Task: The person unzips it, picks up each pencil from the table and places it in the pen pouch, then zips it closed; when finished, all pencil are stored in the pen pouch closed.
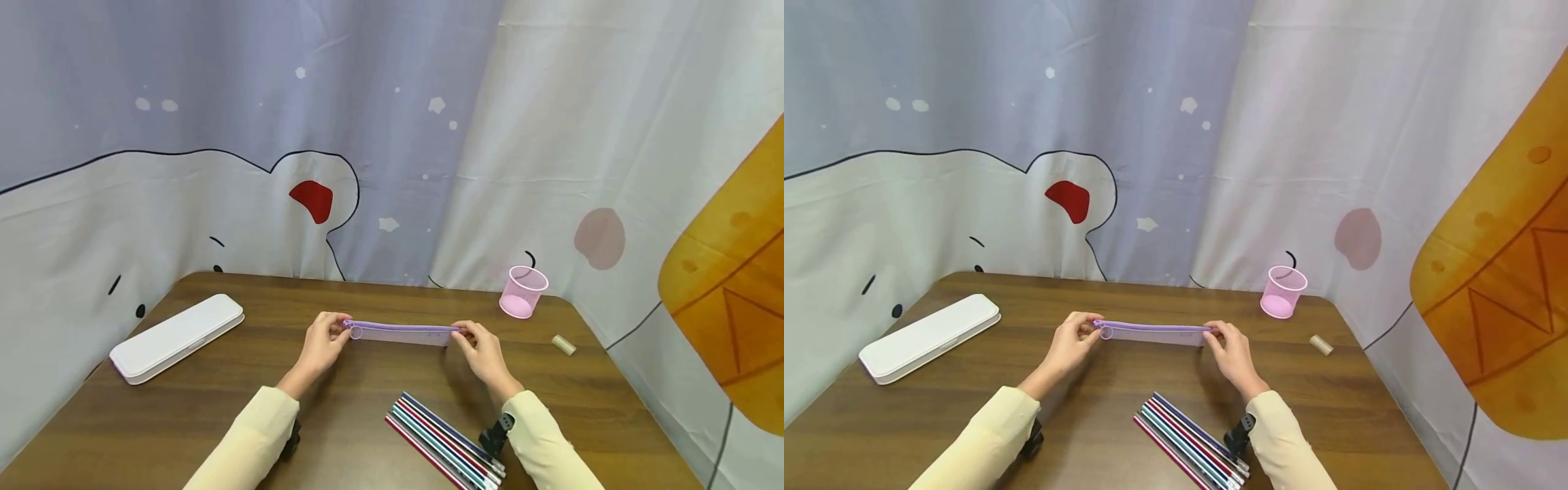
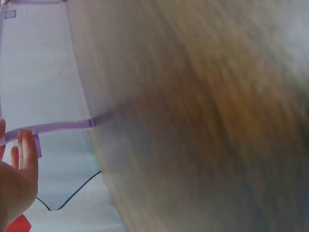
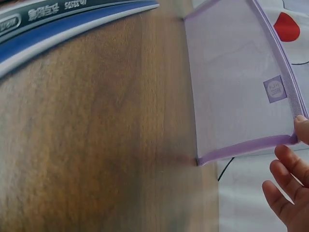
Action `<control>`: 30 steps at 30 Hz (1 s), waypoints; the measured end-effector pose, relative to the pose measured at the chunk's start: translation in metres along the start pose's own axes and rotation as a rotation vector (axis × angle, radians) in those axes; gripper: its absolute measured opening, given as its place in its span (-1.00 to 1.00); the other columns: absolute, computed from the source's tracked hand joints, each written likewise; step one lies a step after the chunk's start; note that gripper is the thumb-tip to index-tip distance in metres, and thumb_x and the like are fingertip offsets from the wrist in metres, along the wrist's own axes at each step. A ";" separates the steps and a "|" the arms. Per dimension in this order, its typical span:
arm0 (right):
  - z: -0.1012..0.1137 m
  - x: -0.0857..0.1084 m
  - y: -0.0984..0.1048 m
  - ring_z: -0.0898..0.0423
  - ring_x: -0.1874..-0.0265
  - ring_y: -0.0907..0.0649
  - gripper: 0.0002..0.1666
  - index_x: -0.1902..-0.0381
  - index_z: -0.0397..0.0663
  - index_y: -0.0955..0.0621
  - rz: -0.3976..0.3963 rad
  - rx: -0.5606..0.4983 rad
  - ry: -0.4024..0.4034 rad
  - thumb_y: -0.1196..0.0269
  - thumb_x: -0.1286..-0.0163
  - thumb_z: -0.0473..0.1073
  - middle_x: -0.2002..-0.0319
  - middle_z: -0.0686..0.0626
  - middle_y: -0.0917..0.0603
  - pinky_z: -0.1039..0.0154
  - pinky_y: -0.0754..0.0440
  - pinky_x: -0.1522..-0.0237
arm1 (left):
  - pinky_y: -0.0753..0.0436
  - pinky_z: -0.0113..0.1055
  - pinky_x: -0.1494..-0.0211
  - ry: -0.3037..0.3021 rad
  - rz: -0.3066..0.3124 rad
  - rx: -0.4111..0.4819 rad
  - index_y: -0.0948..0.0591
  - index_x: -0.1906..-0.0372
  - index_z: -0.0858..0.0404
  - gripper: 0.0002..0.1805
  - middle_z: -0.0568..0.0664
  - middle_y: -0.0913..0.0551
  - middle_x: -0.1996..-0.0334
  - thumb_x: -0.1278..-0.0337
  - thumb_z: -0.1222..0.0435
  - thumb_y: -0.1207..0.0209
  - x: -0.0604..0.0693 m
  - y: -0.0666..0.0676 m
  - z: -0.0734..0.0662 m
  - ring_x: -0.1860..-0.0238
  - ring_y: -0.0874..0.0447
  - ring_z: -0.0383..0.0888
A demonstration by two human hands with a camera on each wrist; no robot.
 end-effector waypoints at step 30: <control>0.119 0.001 -0.104 -0.25 0.52 -0.63 -0.60 0.01 -0.34 -0.47 0.174 -0.581 -0.224 -0.18 -0.16 -0.35 0.44 -0.45 -0.59 -0.03 -0.58 0.42 | -0.60 -0.50 0.30 -0.092 0.064 0.097 -0.57 0.24 0.32 -0.81 0.12 -0.63 0.32 0.04 0.50 -0.15 0.006 -0.025 -0.019 0.33 -0.63 -0.06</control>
Point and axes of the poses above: each hand's wrist, its own x-axis away from the middle knuckle, its own y-axis out of the back of the hand, z = x × y, the point moved 9 cm from there along -x, towards the middle knuckle
